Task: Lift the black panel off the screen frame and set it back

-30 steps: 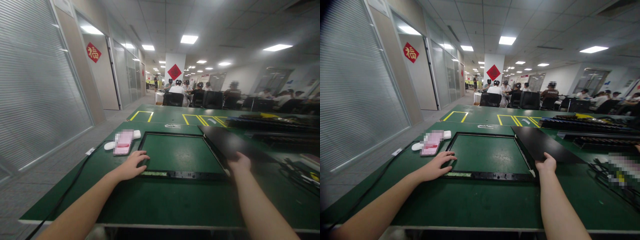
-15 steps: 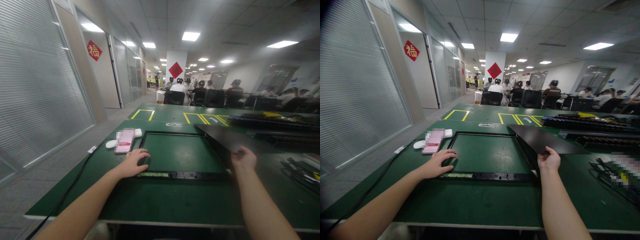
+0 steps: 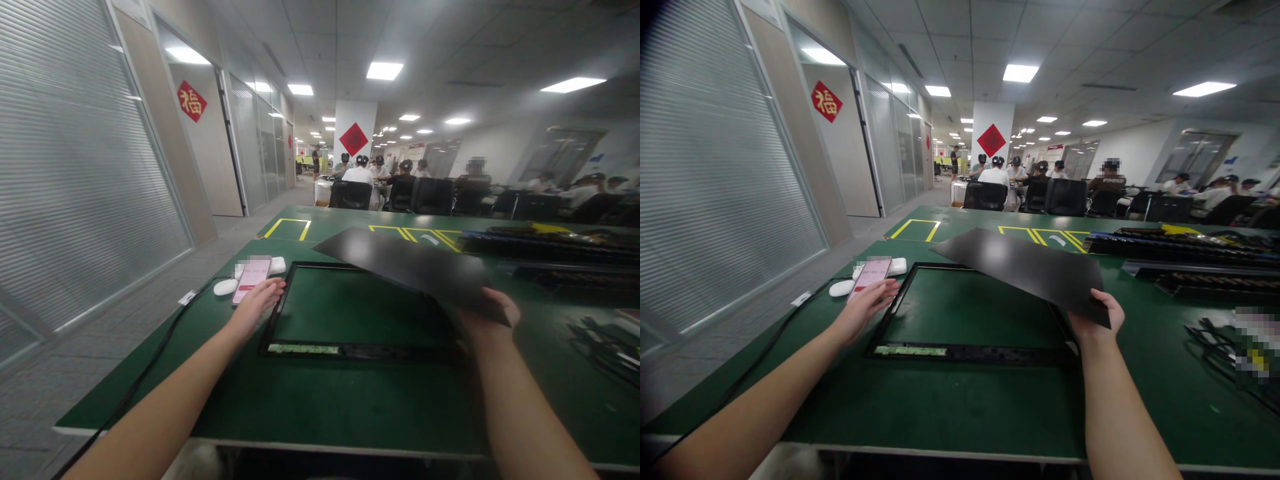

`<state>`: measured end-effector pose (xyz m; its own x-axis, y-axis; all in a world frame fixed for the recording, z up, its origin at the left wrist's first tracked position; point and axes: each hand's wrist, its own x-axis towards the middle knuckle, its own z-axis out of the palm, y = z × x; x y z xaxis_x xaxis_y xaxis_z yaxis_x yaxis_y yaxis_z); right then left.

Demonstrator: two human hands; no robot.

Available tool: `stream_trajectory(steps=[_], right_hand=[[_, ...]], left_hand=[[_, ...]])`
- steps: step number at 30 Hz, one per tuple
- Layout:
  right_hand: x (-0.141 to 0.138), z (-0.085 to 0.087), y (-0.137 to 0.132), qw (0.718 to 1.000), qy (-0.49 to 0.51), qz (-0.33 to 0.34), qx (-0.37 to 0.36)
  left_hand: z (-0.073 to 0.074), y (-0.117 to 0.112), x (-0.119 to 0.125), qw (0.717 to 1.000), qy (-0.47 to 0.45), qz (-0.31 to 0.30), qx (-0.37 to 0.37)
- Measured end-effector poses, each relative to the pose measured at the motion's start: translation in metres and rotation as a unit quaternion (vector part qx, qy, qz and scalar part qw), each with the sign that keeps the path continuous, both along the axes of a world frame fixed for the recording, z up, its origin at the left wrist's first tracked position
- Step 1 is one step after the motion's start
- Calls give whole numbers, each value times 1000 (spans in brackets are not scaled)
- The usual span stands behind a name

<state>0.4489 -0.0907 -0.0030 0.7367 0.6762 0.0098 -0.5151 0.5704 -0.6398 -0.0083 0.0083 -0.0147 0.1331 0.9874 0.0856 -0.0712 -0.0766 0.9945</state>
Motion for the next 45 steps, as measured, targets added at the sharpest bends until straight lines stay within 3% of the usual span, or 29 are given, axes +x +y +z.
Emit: stream_trajectory(steps=[5,12,15,18,23,26,29,34,40,45], right_hand=[[-4,1,-4,995,-62,59,-58],[18,-23,0,975,-194,56,-96],[16,-22,1,969,-199,76,-124],[1,-13,-1,959,-152,143,-192],[-23,-4,-4,900,-166,295,-276],[-25,-8,0,882,-185,324,-289],[-19,-13,6,889,-192,295,-294],[-12,-15,10,895,-233,150,-350],[-8,-21,10,853,-341,8,-394],[5,-33,12,799,-419,-15,-432]], left_hand=[[6,-2,1,987,-130,-54,-74],[19,-9,-1,965,-192,-148,-103],[24,-12,-2,969,-191,-124,-101],[29,-13,-4,973,-189,-90,-92],[38,-13,-10,972,-225,-24,-69],[43,-16,-11,977,-204,-17,-56],[44,-18,-9,984,-175,-19,-42],[34,-15,-5,989,-142,-22,-47],[16,-9,0,987,-127,-66,-70],[10,-11,4,986,-120,-79,-80]])
